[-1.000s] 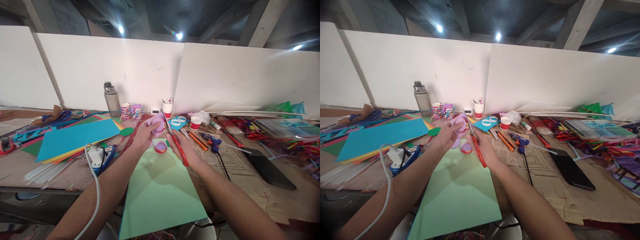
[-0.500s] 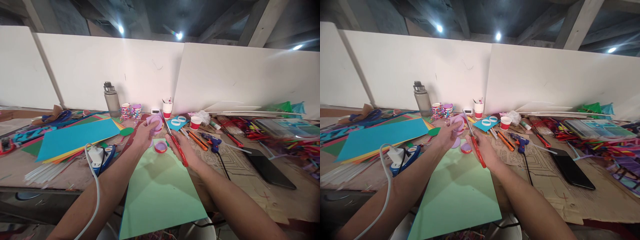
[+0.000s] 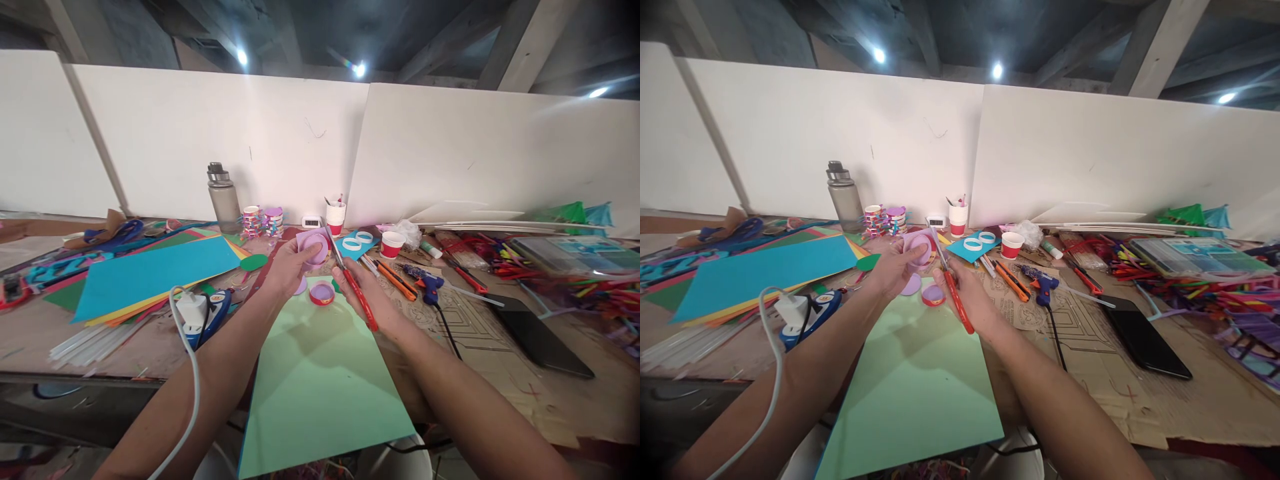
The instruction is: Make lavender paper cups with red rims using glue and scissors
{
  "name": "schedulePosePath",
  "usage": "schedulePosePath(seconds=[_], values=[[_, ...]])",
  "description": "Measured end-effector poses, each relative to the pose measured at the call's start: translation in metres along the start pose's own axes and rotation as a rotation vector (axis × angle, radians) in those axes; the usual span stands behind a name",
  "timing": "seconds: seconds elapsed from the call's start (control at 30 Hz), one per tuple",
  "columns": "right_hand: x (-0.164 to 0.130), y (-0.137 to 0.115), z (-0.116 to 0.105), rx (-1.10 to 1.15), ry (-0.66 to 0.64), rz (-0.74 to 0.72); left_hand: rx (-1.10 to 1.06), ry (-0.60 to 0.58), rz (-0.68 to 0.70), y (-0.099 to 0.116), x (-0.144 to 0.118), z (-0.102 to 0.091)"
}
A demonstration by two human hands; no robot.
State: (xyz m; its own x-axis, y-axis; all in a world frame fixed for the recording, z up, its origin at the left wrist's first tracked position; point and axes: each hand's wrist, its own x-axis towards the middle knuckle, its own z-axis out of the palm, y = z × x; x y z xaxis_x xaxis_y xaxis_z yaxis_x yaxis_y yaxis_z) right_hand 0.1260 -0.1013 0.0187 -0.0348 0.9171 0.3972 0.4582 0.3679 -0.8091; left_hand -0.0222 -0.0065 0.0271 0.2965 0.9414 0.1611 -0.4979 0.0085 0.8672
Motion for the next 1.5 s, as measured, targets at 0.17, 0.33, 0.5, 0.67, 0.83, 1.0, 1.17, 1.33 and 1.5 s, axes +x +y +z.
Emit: schedulePosePath(seconds=[0.17, 0.33, 0.5, 0.67, 0.83, 1.0, 1.17, 1.33, 1.5], values=[[-0.001, 0.0, 0.0, 0.015, -0.02, 0.029, 0.016, -0.02, -0.003, 0.002, 0.002, -0.002], [0.0, 0.0, 0.0, -0.015, -0.021, 0.013, 0.052, -0.063, -0.024, 0.007, 0.005, -0.01], [-0.001, -0.001, 0.0, -0.032, -0.027, -0.006, 0.105, -0.071, -0.037, 0.011, 0.008, -0.016], [0.0, 0.006, 0.004, -0.04, -0.015, 0.027, -0.016, 0.08, -0.014, 0.004, 0.005, -0.007], [0.002, 0.012, 0.007, 0.008, 0.041, 0.053, -0.162, 0.083, -0.05, -0.01, -0.004, 0.006], [0.002, 0.013, 0.007, 0.022, 0.025, 0.068, -0.163, 0.107, -0.052, -0.012, -0.001, 0.004], [0.002, 0.01, 0.006, 0.035, 0.013, 0.036, -0.086, 0.068, -0.035, -0.007, 0.004, -0.002], [0.002, 0.008, 0.005, 0.026, 0.023, 0.048, -0.05, 0.026, -0.029, -0.007, 0.003, -0.002], [0.0, 0.009, 0.006, 0.036, 0.026, 0.048, -0.021, 0.014, -0.021, -0.005, 0.003, -0.002]])
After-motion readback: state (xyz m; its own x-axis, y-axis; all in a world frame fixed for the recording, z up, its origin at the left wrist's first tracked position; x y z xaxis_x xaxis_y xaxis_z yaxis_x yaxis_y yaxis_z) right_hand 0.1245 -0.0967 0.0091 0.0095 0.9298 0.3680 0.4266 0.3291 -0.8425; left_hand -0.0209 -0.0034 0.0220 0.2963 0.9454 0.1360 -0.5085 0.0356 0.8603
